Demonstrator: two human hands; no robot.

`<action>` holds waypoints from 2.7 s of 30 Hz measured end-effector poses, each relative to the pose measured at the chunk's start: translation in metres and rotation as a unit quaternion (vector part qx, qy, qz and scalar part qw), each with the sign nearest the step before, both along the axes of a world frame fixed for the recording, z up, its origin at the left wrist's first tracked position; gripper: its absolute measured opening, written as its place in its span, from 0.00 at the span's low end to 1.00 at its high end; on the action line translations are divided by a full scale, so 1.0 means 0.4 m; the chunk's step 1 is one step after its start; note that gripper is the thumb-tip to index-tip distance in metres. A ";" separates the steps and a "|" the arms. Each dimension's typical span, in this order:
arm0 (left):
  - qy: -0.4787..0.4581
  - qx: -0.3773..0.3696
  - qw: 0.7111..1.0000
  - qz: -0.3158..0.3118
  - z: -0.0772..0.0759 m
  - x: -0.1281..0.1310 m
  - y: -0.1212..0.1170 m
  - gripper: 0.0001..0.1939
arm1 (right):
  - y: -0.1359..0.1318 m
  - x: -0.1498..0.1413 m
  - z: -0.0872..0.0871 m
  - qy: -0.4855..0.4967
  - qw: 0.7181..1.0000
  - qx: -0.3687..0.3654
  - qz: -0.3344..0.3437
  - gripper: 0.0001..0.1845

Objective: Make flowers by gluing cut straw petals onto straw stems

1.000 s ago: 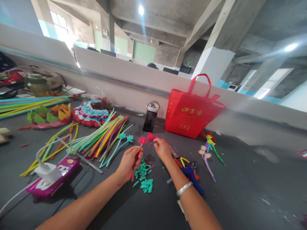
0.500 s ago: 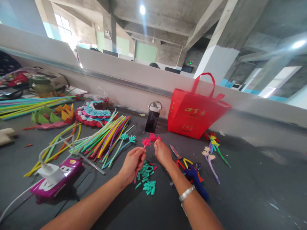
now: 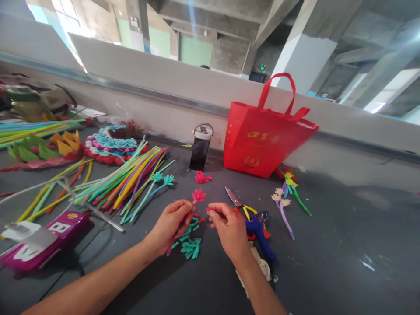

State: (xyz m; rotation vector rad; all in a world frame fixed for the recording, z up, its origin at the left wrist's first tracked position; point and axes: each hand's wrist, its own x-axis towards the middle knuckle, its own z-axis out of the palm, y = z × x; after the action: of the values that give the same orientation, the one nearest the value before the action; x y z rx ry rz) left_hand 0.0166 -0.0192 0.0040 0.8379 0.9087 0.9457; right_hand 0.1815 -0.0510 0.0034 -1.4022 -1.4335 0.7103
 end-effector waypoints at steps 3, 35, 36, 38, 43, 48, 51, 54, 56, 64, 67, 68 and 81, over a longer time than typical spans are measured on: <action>0.012 0.003 1.000 -0.003 0.004 0.002 -0.002 0.11 | 0.000 0.000 0.000 -0.035 0.999 0.022 -0.006 0.09; -0.158 -0.053 0.983 -0.084 0.013 -0.009 -0.006 0.08 | -0.033 -0.053 0.009 0.026 0.996 0.011 0.086 0.04; -0.158 -0.052 0.982 -0.085 0.012 -0.008 -0.006 0.07 | -0.033 -0.054 0.010 0.039 0.995 0.010 0.094 0.05; -0.158 -0.050 0.982 -0.089 0.011 -0.007 -0.006 0.07 | -0.032 -0.053 0.010 0.077 0.991 -0.005 0.107 0.06; -0.159 -0.044 0.982 -0.095 0.014 -0.010 -0.006 0.06 | -0.025 -0.046 0.002 0.205 0.973 -0.040 0.101 0.11; -0.158 -0.044 0.982 -0.097 0.014 -0.012 -0.004 0.05 | -0.023 -0.038 -0.003 0.293 0.949 -0.069 0.097 0.12; -0.155 -0.045 0.982 -0.100 0.013 -0.013 -0.005 0.06 | -0.021 -0.037 -0.001 0.336 0.934 -0.084 0.091 0.11; -0.151 -0.044 0.982 -0.101 0.013 -0.013 -0.005 0.06 | -0.019 -0.036 0.004 0.361 0.925 -0.092 0.075 0.09; -0.149 -0.042 0.983 -0.100 0.013 -0.012 -0.005 0.06 | -0.018 -0.035 0.007 0.369 0.922 -0.093 0.066 0.09; -0.138 -0.042 0.985 -0.097 0.016 -0.012 -0.004 0.06 | -0.022 -0.035 0.003 0.335 0.938 -0.078 0.044 0.09; -0.130 -0.042 0.986 -0.093 0.019 -0.011 -0.007 0.06 | -0.021 -0.031 0.002 0.243 0.969 -0.030 0.012 0.06; -0.125 -0.041 0.987 -0.093 0.020 -0.009 -0.008 0.06 | -0.021 -0.029 0.004 0.194 0.981 -0.001 0.002 0.05; -0.108 -0.052 0.988 -0.095 0.009 -0.010 -0.004 0.07 | -0.047 -0.032 0.035 0.051 0.995 0.071 -0.048 0.05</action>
State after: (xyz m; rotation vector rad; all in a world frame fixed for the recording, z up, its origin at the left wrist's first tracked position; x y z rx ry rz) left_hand 0.0124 -0.0209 0.0078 0.7040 0.6723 0.7988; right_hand 0.1686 -0.0700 0.0172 -1.2970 -1.3029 0.5973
